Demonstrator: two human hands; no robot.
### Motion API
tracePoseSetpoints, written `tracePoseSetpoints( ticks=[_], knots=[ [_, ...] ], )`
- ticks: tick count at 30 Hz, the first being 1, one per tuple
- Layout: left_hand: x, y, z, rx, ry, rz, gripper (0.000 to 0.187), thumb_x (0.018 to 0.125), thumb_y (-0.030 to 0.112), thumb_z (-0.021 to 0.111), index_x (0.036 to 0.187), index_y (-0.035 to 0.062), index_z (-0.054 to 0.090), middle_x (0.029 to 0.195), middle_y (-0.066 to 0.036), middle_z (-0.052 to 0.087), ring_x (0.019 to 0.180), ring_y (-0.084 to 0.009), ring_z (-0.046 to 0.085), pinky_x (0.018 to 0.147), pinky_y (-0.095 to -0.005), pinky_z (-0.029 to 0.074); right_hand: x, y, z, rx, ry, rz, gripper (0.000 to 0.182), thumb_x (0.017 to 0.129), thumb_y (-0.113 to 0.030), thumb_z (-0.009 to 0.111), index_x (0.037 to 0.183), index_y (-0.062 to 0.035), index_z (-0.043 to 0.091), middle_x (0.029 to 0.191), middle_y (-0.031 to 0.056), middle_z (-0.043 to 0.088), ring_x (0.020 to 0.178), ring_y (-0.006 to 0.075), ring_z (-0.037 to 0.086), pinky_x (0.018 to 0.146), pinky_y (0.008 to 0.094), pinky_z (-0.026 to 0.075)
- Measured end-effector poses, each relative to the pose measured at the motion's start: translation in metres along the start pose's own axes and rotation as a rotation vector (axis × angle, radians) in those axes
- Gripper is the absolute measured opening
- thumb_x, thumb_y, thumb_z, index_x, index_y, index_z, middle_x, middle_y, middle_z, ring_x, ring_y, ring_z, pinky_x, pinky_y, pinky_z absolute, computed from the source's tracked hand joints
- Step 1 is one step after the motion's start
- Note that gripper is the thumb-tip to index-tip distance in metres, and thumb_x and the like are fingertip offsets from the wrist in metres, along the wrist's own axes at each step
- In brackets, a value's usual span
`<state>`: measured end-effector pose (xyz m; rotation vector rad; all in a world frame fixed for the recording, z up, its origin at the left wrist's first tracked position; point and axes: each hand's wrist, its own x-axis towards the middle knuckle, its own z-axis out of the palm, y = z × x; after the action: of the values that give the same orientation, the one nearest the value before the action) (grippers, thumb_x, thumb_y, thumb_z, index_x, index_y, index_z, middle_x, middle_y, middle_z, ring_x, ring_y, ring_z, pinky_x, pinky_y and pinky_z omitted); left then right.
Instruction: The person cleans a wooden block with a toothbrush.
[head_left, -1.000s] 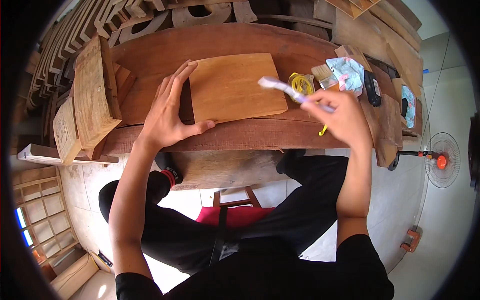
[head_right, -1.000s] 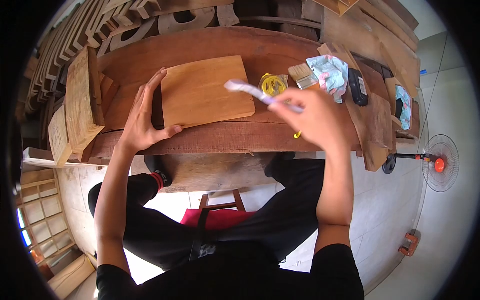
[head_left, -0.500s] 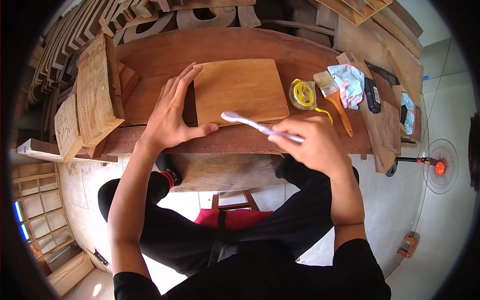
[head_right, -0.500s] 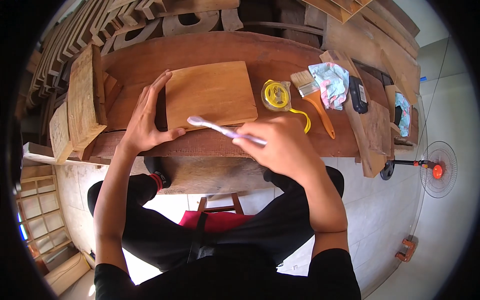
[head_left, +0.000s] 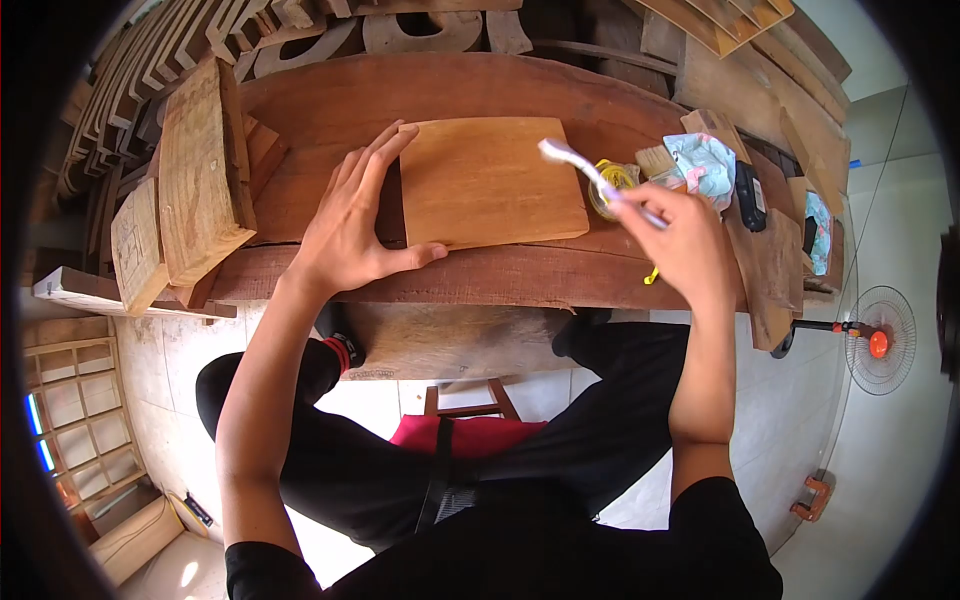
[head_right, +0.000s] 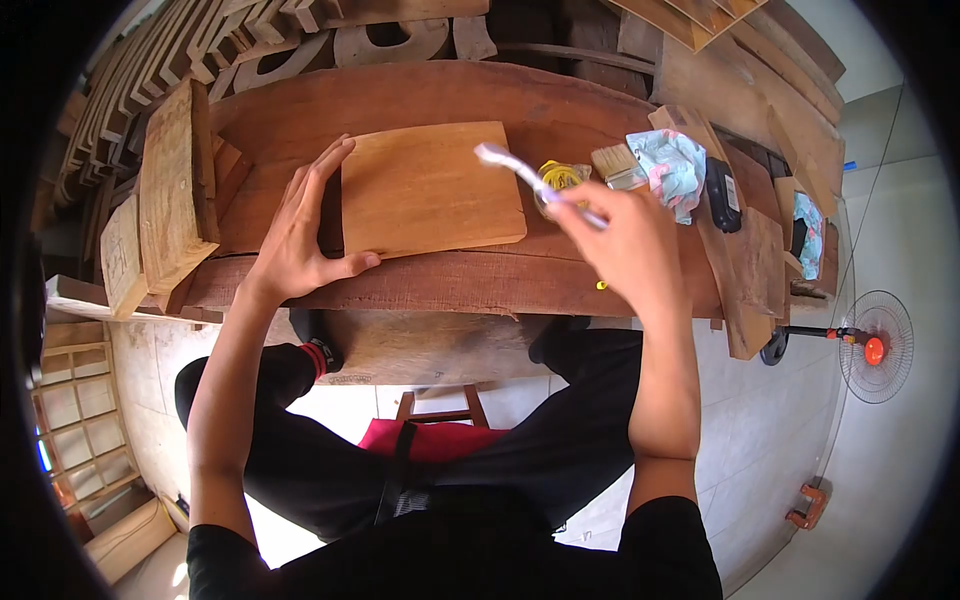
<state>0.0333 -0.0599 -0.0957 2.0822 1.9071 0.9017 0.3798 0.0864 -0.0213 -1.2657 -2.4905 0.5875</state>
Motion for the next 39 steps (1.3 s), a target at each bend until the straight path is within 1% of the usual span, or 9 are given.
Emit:
tracePoseSetpoints(
  ticks=[7, 10, 17, 19, 20, 27, 31, 37, 39],
  knots=[
    [0.003, 0.002, -0.004, 0.002, -0.027, -0.004, 0.127, 0.071, 0.059, 0.089, 0.173, 0.0086, 0.031, 0.175, -0.023, 0.039, 0.158, -0.0443, 0.041, 0.131, -0.0564, 0.032, -0.024, -0.032, 0.03, 0.131, -0.015, -0.381, 0.018, 0.096, -0.027, 0.088, 0.105, -0.0115, 0.088, 0.083, 0.0131, 0.08, 0.067, 0.0243, 0.077, 0.063, 0.0378, 0.057],
    [0.0, 0.002, -0.004, -0.01, -0.036, -0.02, 0.127, 0.071, 0.058, 0.09, 0.172, 0.0081, 0.031, 0.175, -0.023, 0.039, 0.158, -0.0441, 0.041, 0.132, -0.0562, 0.031, 0.004, -0.011, -0.002, -0.104, -0.034, 0.064, 0.023, 0.099, -0.034, 0.082, 0.106, -0.0124, 0.085, 0.079, 0.015, 0.078, 0.067, 0.0322, 0.076, 0.06, 0.0422, 0.055],
    [0.001, 0.0, -0.003, 0.004, -0.021, 0.011, 0.128, 0.071, 0.058, 0.09, 0.172, 0.0073, 0.031, 0.175, -0.023, 0.039, 0.158, -0.044, 0.042, 0.131, -0.0564, 0.032, -0.026, -0.041, 0.035, 0.074, -0.026, -0.395, 0.02, 0.099, -0.036, 0.083, 0.103, -0.0171, 0.086, 0.073, 0.0129, 0.075, 0.063, 0.0318, 0.074, 0.06, 0.0437, 0.054],
    [0.0, 0.001, -0.004, 0.001, -0.031, -0.003, 0.128, 0.071, 0.058, 0.091, 0.172, 0.0072, 0.031, 0.175, -0.023, 0.039, 0.158, -0.0442, 0.042, 0.131, -0.0567, 0.032, -0.009, -0.026, 0.014, 0.086, -0.016, -0.121, 0.022, 0.099, -0.037, 0.083, 0.103, -0.015, 0.086, 0.07, 0.0121, 0.074, 0.06, 0.0299, 0.072, 0.058, 0.0414, 0.051],
    [0.001, 0.002, -0.004, -0.004, -0.03, -0.009, 0.128, 0.07, 0.058, 0.091, 0.172, 0.0072, 0.031, 0.175, -0.023, 0.039, 0.158, -0.0443, 0.042, 0.131, -0.0568, 0.032, 0.002, -0.016, -0.001, -0.078, -0.048, 0.038, 0.024, 0.1, -0.032, 0.084, 0.109, -0.01, 0.085, 0.073, 0.0117, 0.074, 0.06, 0.0165, 0.068, 0.058, 0.0371, 0.048],
    [0.001, 0.0, -0.003, 0.012, -0.04, 0.002, 0.129, 0.07, 0.059, 0.091, 0.173, 0.0089, 0.031, 0.175, -0.023, 0.039, 0.158, -0.0445, 0.041, 0.132, -0.0571, 0.031, -0.032, -0.052, 0.032, 0.058, -0.102, -0.341, 0.017, 0.095, -0.026, 0.088, 0.104, -0.0113, 0.086, 0.08, 0.0136, 0.078, 0.065, 0.026, 0.074, 0.064, 0.0397, 0.056],
    [0.0, -0.001, -0.003, 0.02, -0.016, 0.01, 0.137, 0.065, 0.067, 0.095, 0.173, 0.0109, 0.031, 0.174, -0.022, 0.041, 0.157, -0.0433, 0.043, 0.132, -0.0588, 0.032, 0.009, -0.018, -0.006, -0.067, -0.116, 0.17, 0.022, 0.099, -0.028, 0.085, 0.106, -0.0073, 0.084, 0.074, 0.0141, 0.074, 0.063, 0.0205, 0.071, 0.06, 0.0362, 0.051],
    [0.0, 0.001, 0.001, 0.043, 0.003, 0.016, 0.142, 0.059, 0.067, 0.1, 0.172, 0.0144, 0.032, 0.173, -0.02, 0.041, 0.157, -0.0422, 0.044, 0.133, -0.0585, 0.032, -0.038, -0.051, 0.05, 0.004, -0.011, -0.446, 0.019, 0.1, -0.033, 0.08, 0.094, -0.0148, 0.08, 0.066, 0.0111, 0.071, 0.059, 0.0335, 0.071, 0.056, 0.045, 0.053],
    [0.0, 0.001, 0.001, 0.048, -0.003, 0.006, 0.141, 0.06, 0.064, 0.101, 0.172, 0.0151, 0.032, 0.173, -0.02, 0.042, 0.157, -0.0422, 0.044, 0.133, -0.0583, 0.032, -0.025, -0.048, 0.029, 0.057, 0.019, -0.248, 0.02, 0.101, -0.034, 0.08, 0.095, -0.0145, 0.081, 0.068, 0.0118, 0.072, 0.058, 0.0327, 0.071, 0.055, 0.0444, 0.052]
  ],
)
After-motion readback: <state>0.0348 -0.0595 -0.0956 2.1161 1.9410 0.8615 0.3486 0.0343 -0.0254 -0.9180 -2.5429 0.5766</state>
